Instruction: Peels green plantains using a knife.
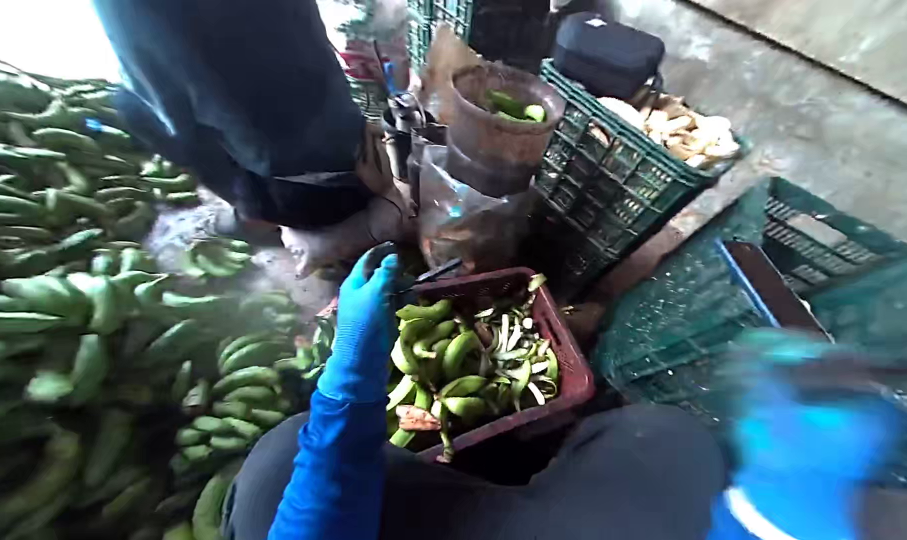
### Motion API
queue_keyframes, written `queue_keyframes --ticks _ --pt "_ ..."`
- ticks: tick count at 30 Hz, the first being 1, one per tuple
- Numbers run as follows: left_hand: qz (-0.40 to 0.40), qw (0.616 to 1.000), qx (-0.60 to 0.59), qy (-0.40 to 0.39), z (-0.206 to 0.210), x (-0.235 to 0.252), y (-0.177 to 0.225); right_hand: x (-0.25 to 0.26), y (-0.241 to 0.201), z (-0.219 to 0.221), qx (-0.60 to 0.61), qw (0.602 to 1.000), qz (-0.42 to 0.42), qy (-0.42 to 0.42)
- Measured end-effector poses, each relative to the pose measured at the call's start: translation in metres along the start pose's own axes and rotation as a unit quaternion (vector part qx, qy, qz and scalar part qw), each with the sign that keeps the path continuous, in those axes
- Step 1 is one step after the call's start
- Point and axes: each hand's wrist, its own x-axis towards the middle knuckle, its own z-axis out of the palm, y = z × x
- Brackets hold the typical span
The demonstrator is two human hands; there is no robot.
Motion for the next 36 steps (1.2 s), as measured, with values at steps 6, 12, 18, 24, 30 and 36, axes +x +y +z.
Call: queue_keyframes --ticks 6,12,18,24,30,36 --pt "0.0 1.0 0.017 0.011 0.001 0.018 -0.023 -0.107 0.039 0.202 -0.015 0.897 0.197 -0.396" --pt "0.023 0.995 0.096 -0.004 -0.005 0.026 -0.023 -0.125 0.036 0.29 -0.094 0.892 0.14 -0.418" --pt "-0.004 0.962 0.269 -0.053 -0.005 0.025 -0.023 -0.103 0.048 0.277 0.124 0.913 0.289 -0.26" --pt "-0.17 0.96 0.175 -0.139 0.036 0.004 -0.046 -0.031 0.024 0.202 0.173 0.953 0.159 -0.19" --pt "-0.159 0.949 -0.127 -0.24 0.069 -0.02 -0.074 -0.013 0.072 0.127 0.159 0.912 0.127 -0.355" --pt "0.009 0.985 0.01 -0.172 0.077 -0.017 -0.085 -0.029 0.125 0.121 0.106 0.923 0.286 -0.234"
